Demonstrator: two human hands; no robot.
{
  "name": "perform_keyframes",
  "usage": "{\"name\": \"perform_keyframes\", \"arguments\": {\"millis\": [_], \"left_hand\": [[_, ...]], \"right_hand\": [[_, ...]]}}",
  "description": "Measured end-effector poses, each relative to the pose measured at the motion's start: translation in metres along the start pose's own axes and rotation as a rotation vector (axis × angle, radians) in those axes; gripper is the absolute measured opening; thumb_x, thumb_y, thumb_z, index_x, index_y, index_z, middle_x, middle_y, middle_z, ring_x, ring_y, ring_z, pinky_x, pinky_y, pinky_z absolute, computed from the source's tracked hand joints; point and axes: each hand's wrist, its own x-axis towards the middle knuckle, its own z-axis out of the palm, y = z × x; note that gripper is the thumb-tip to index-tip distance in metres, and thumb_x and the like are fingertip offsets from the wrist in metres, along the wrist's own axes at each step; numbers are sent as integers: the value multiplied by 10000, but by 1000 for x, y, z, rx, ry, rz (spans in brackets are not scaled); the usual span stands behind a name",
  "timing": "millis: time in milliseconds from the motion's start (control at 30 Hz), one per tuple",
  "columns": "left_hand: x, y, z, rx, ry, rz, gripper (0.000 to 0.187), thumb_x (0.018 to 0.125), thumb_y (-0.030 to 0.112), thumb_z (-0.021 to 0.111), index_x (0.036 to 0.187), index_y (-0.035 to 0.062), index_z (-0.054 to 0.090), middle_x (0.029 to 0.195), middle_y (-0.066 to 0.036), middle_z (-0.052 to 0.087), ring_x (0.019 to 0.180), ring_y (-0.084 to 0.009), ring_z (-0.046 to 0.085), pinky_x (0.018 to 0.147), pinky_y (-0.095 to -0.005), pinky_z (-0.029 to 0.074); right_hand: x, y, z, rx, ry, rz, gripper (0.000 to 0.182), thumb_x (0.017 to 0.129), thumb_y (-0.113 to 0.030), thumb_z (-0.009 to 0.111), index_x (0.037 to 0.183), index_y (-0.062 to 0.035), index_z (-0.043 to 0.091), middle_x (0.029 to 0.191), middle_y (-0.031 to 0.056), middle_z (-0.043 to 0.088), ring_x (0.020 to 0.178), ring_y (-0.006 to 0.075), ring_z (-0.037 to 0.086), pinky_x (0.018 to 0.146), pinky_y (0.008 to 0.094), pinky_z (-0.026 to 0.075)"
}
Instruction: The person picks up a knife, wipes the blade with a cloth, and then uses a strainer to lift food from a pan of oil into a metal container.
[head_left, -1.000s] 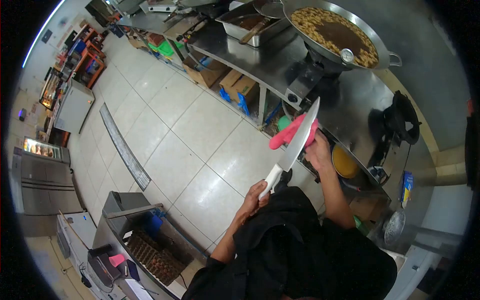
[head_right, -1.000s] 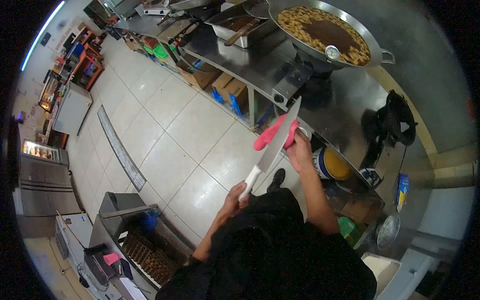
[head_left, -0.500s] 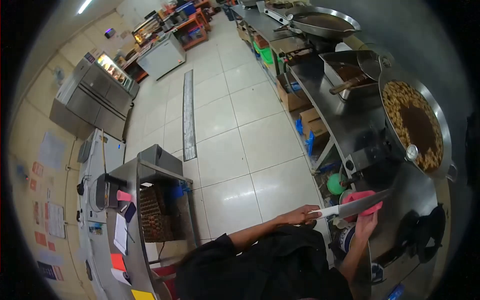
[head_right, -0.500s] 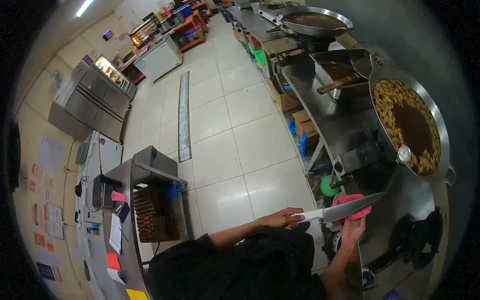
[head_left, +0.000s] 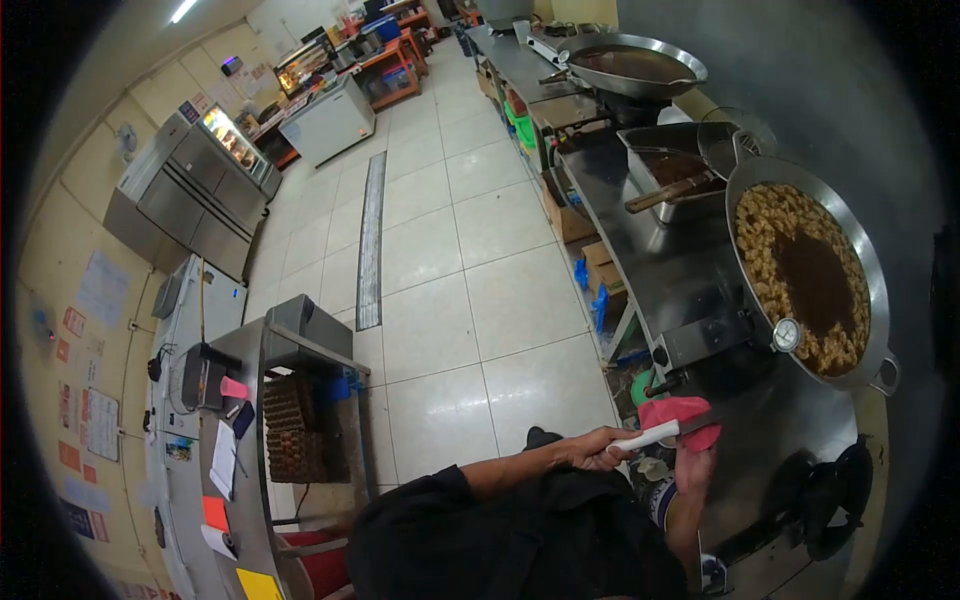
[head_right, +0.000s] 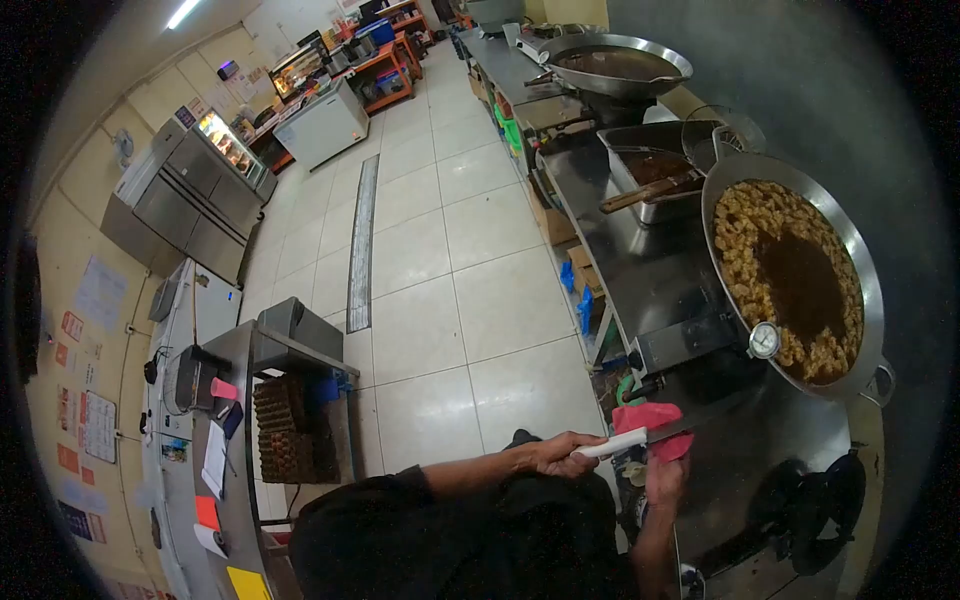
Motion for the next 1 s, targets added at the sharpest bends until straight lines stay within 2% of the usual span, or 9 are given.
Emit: {"name": "perform_keyframes", "arguments": {"millis": [100, 333, 433, 533, 600, 667, 700, 767, 1000], "left_hand": [[2, 3, 7, -74, -62, -40, 303, 976, 367, 380, 1002, 80, 473, 539, 72, 305, 388, -3, 226, 313, -161, 184], [4, -11, -19, -314, -204, -82, 337, 982, 368, 360, 1002, 51, 471, 534, 75, 278, 387, -3, 208, 320, -166, 184], [6, -21, -19, -415, -267, -80, 343, 983, 370, 354, 1006, 47, 468, 536, 78, 278, 389, -3, 211, 329, -169, 181], [3, -27, -20, -457, -217, -28, 345, 983, 374, 353, 1013, 50, 469, 536, 82, 284, 391, -3, 217, 337, -173, 174], [10, -34, -30, -488, -144, -23, 349, 980, 378, 358, 1019, 50, 470, 535, 87, 288, 392, -3, 220, 340, -176, 170], [4, -34, -14, -346, -45, 13, 370, 972, 397, 372, 1040, 47, 472, 529, 105, 293, 376, 2, 208, 325, -169, 172], [2, -36, -8, -412, -111, -20, 334, 985, 346, 354, 1035, 38, 475, 539, 91, 283, 388, -8, 241, 326, -168, 208], [0, -34, 13, -313, -16, -37, 331, 987, 356, 341, 1014, 47, 456, 542, 94, 276, 378, -1, 204, 319, -165, 193], [4, -35, 27, -468, -108, -125, 337, 990, 340, 338, 995, 15, 426, 522, 67, 302, 353, -10, 163, 299, -176, 147]], "right_hand": [[9, 14, 6, -130, -159, -35, 446, 851, -27, 533, 1282, -32, 418, 1293, 109, 454, 1166, 249, 464, 1026, 409, 348], [13, 12, 13, -124, -140, 83, 377, 778, 50, 516, 1150, 0, 484, 1138, 114, 540, 1078, 245, 524, 958, 406, 414], [13, 27, -3, -170, -170, -7, 371, 796, -56, 578, 1156, -17, 497, 1150, 87, 538, 1094, 218, 521, 949, 372, 412], [15, 43, -6, -143, -12, -141, 362, 730, 96, 450, 1067, -21, 516, 1108, 102, 540, 993, 210, 538, 866, 355, 447], [17, 45, -14, -430, 2, -321, 330, 754, 84, 478, 1058, -34, 525, 1083, 96, 541, 989, 193, 528, 835, 333, 446], [27, 36, -24, -101, 269, -148, 266, 798, 55, 500, 1046, -36, 528, 1044, 89, 539, 985, 175, 513, 824, 310, 436], [33, 27, -36, 35, 213, -183, 224, 834, 22, 514, 1050, -37, 524, 1015, 72, 536, 951, 165, 509, 811, 291, 433], [49, 4, -57, 104, 112, -277, 195, 848, 10, 486, 1026, -49, 539, 1012, 69, 560, 945, 185, 535, 843, 300, 437], [67, -79, -66, 275, 393, -441, 124, 845, -7, 520, 933, -74, 577, 882, 45, 610, 841, 174, 588, 776, 316, 468]]}}
